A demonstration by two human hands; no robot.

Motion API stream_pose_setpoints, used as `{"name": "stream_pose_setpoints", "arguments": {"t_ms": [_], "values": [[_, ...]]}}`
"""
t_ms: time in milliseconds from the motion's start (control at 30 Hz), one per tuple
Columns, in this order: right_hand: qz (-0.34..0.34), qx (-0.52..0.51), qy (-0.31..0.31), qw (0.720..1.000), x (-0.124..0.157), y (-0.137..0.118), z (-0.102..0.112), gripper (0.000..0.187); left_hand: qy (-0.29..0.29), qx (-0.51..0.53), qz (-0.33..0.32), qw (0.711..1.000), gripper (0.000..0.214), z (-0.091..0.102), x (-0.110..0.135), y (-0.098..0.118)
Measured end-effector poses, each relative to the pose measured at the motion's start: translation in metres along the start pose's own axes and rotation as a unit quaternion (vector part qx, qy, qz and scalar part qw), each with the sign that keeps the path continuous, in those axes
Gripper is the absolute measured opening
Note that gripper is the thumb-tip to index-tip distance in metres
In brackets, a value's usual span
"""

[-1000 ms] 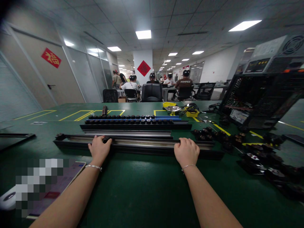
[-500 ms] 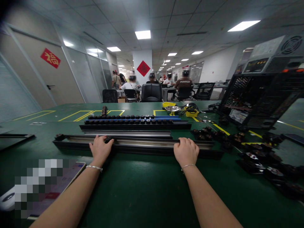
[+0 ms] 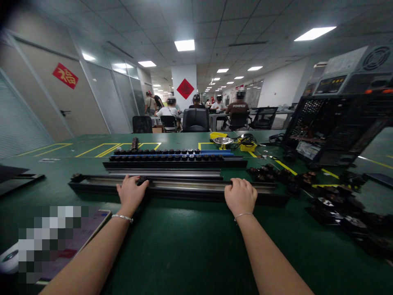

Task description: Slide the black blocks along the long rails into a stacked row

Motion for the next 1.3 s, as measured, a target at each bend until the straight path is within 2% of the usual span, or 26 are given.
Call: {"name": "stream_pose_setpoints", "arguments": {"t_ms": [433, 900, 1300], "values": [[-0.002, -0.009, -0.021, 1.0, 0.0, -0.001, 0.004, 0.041, -0.015, -0.008, -0.036, 0.999, 0.031, 0.0, 0.005, 0.011], [0.002, -0.01, -0.007, 1.0, 0.0, 0.0, 0.0, 0.041, -0.012, -0.02, -0.085, 0.996, 0.029, -0.006, 0.007, 0.014], [0.003, -0.014, -0.006, 1.0, 0.0, 0.0, 0.001, 0.04, -0.024, 0.013, -0.13, 0.991, 0.028, -0.004, 0.011, 0.019]]}}
Point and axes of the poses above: each hand's wrist, its own x-axis away from the middle knuckle, its own z-axis out of the back of the hand, y = z × x, the point moved 2 cm from there along -x, towards the middle knuckle, and after that the axes turned 2 degrees about z, right-handed, at the moved point
